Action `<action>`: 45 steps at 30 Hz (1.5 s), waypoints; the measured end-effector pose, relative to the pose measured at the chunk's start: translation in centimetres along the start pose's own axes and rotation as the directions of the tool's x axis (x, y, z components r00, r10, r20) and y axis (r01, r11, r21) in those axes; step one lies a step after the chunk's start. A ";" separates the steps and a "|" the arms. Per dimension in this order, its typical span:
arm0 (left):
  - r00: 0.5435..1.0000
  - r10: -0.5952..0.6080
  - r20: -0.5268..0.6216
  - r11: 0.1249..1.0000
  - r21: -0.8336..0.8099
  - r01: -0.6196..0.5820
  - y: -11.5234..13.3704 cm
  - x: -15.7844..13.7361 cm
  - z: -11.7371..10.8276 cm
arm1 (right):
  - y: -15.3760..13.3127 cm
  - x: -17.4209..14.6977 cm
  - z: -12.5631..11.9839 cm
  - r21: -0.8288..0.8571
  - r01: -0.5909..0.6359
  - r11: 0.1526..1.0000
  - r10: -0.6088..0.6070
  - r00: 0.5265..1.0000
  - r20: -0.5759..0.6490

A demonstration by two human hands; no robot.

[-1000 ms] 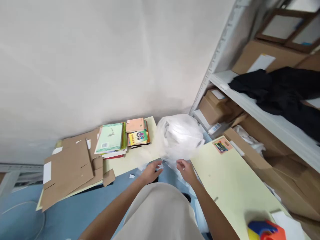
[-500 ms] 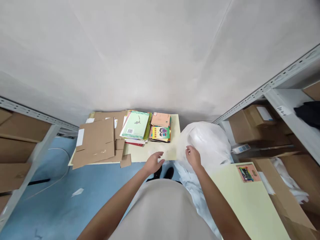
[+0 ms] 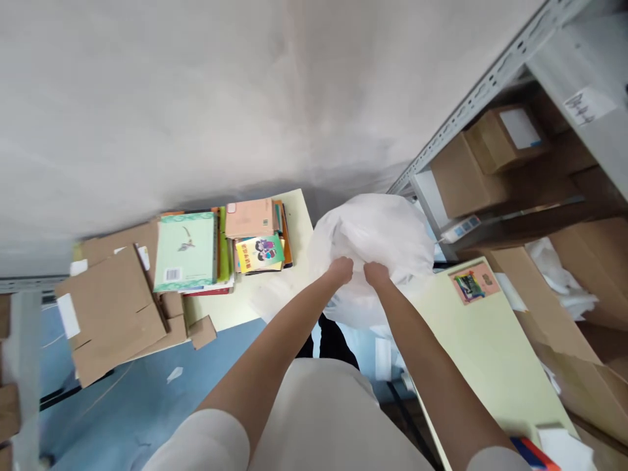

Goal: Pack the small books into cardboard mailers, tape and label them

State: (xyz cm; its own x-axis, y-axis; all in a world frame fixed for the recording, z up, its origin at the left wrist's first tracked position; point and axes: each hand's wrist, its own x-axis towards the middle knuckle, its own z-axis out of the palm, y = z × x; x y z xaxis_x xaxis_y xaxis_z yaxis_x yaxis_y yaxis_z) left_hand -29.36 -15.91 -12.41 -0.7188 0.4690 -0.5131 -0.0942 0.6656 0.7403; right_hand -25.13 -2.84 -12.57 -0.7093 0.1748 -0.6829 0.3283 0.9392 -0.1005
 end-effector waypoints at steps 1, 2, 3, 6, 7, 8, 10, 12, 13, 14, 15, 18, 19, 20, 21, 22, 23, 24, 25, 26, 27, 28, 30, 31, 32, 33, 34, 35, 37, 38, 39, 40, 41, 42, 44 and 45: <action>1.000 -0.010 0.008 1.000 0.022 0.010 0.0 0.3 0.4 | -0.1 0.0 -0.3 0.012 0.018 1.000 -0.018 1.000 -0.005; 1.000 -0.010 0.006 0.999 0.045 0.009 0.1 0.4 0.5 | -0.1 -0.3 -0.7 0.025 0.041 0.999 -0.041 0.999 -0.015; 1.000 -0.002 -0.002 0.998 0.067 0.002 0.4 0.3 0.5 | -0.2 -0.7 -1.3 0.040 0.067 0.997 -0.066 0.997 -0.029; 0.996 0.083 -0.044 0.988 0.136 -0.076 2.0 -0.9 -0.6 | -0.1 -3.4 -3.7 0.073 0.135 0.988 -0.129 0.988 -0.084; 0.988 0.139 -0.064 0.977 0.170 -0.126 2.7 -1.5 -1.3 | 0.0 -4.7 -4.6 0.086 0.159 0.984 -0.147 0.981 -0.126; 0.976 0.200 -0.083 0.962 0.205 -0.180 3.4 -2.1 -2.3 | 0.2 -6.0 -5.5 0.109 0.187 0.976 -0.164 0.968 -0.188; 0.945 0.312 -0.098 0.925 0.261 -0.278 5.0 -3.5 -4.8 | 0.6 -8.6 -7.2 0.192 0.266 0.945 -0.183 0.913 -0.364; 0.923 0.379 -0.063 0.900 0.257 -0.351 6.6 -4.9 -7.8 | 1.0 -11.2 -8.6 0.307 0.352 0.884 -0.135 0.822 -0.554; 0.912 0.408 -0.037 0.889 0.241 -0.388 7.4 -5.6 -9.5 | 1.2 -12.4 -9.2 0.362 0.381 0.851 -0.079 0.774 -0.628; 0.896 0.444 -0.009 0.874 0.225 -0.431 8.2 -6.3 -11.1 | 1.3 -13.6 -9.8 0.410 0.403 0.818 -0.013 0.725 -0.688; 0.876 0.483 -0.002 0.855 0.216 -0.471 9.1 -7.0 -12.6 | 1.3 -14.7 -10.3 0.447 0.421 0.789 0.058 0.673 -0.737; 0.805 0.591 -0.043 0.796 0.189 -0.575 12.0 -8.7 -16.3 | 1.4 -17.8 -11.7 0.515 0.460 0.723 0.265 0.504 -0.822; 0.785 0.615 -0.080 0.784 0.169 -0.597 13.1 -9.2 -17.1 | 1.5 -18.8 -12.1 0.535 0.469 0.703 0.332 0.449 -0.830; 0.768 0.628 -0.127 0.777 0.144 -0.613 14.2 -9.7 -17.7 | 1.6 -19.7 -12.4 0.560 0.479 0.676 0.400 0.399 -0.825; 0.753 0.634 -0.175 0.773 0.118 -0.624 15.3 -10.2 -18.2 | 1.7 -20.7 -12.7 0.585 0.498 0.640 0.465 0.356 -0.811; 0.740 0.637 -0.218 0.768 0.095 -0.633 16.4 -10.6 -18.4 | 1.9 -21.7 -12.8 0.605 0.525 0.599 0.523 0.316 -0.792; 0.725 0.643 -0.245 0.758 0.072 -0.648 17.5 -11.0 -18.4 | 2.2 -22.7 -12.9 0.612 0.559 0.559 0.569 0.279 -0.774; 0.709 0.659 -0.251 0.740 0.046 -0.671 18.6 -11.3 -18.3 | 2.5 -23.8 -12.8 0.604 0.597 0.528 0.601 0.240 -0.762; 0.692 0.682 -0.236 0.714 0.012 -0.700 19.6 -11.5 -18.0 | 3.0 -24.9 -12.6 0.586 0.628 0.512 0.619 0.204 -0.759; 0.677 0.706 -0.208 0.687 -0.030 -0.726 20.6 -11.7 -17.5 | 3.5 -26.1 -12.3 0.564 0.648 0.512 0.621 0.175 -0.764; 0.668 0.723 -0.175 0.666 -0.080 -0.742 21.5 -11.7 -16.7 | 4.1 -27.3 -11.8 0.548 0.651 0.525 0.611 0.160 -0.775; 0.669 0.730 -0.139 0.656 -0.133 -0.743 22.4 -11.7 -15.8 | 4.7 -28.6 -11.1 0.542 0.637 0.548 0.593 0.161 -0.789; 0.699 0.712 -0.060 0.669 -0.243 -0.702 23.8 -11.5 -13.2 | 5.4 -31.2 -9.3 0.548 0.536 0.642 0.549 0.176 -0.817; 0.724 0.690 -0.015 0.686 -0.306 -0.660 24.4 -11.4 -11.7 | 5.6 -32.5 -8.3 0.546 0.443 0.711 0.526 0.180 -0.831; 0.748 0.662 0.037 0.703 -0.377 -0.603 24.9 -11.4 -9.9 | 5.5 -33.8 -7.2 0.529 0.331 0.782 0.498 0.180 -0.849; 0.768 0.632 0.101 0.718 -0.450 -0.531 25.3 -11.5 -8.0 | 5.2 -34.8 -6.2 0.495 0.212 0.842 0.462 0.189 -0.867; 0.779 0.602 0.175 0.730 -0.517 -0.447 25.7 -11.7 -6.0 | 4.8 -35.6 -5.2 0.451 0.102 0.887 0.423 0.212 -0.881; 0.782 0.571 0.250 0.740 -0.570 -0.358 26.0 -12.1 -3.9 | 4.3 -36.1 -4.4 0.406 0.016 0.914 0.390 0.252 -0.886; 0.761 0.521 0.387 0.763 -0.610 -0.213 26.7 -13.1 0.2 | 3.8 -36.4 -3.1 0.372 -0.061 0.926 0.371 0.330 -0.868; 0.742 0.503 0.443 0.781 -0.601 -0.171 27.0 -13.6 2.2 | 3.9 -36.2 -2.5 0.408 -0.064 0.911 0.404 0.339 -0.850; 0.714 0.495 0.495 0.801 -0.579 -0.154 27.3 -14.2 4.1 | 4.4 -36.0 -2.0 0.486 -0.039 0.873 0.472 0.319 -0.822; 0.673 0.501 0.544 0.819 -0.549 -0.166 27.5 -14.7 5.8 | 5.2 -35.8 -1.4 0.592 0.020 0.805 0.563 0.286 -0.775; 0.625 0.520 0.583 0.832 -0.511 -0.216 27.6 -15.1 7.4 | 6.2 -35.7 -0.8 0.698 0.125 0.705 0.657 0.257 -0.709; 0.581 0.555 0.596 0.828 -0.467 -0.311 27.6 -15.3 8.8 | 7.4 -35.8 0.0 0.778 0.268 0.569 0.744 0.236 -0.626; 0.516 0.662 0.543 0.731 -0.315 -0.606 26.8 -15.2 11.1 | 10.0 -36.4 2.1 0.772 0.593 0.229 0.864 0.242 -0.442; 0.493 0.713 0.499 0.641 -0.178 -0.747 26.1 -14.9 12.2 | 11.3 -36.8 3.3 0.687 0.724 0.061 0.897 0.263 -0.356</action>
State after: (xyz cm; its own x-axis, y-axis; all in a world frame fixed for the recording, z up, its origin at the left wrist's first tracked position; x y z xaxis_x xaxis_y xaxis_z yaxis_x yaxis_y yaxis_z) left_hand -12.72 1.55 9.29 -0.0782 0.9952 0.0583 0.3539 -0.0270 0.9349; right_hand 6.73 0.37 9.07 -0.1140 0.9934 -0.0118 -0.0656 -0.0194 -0.9977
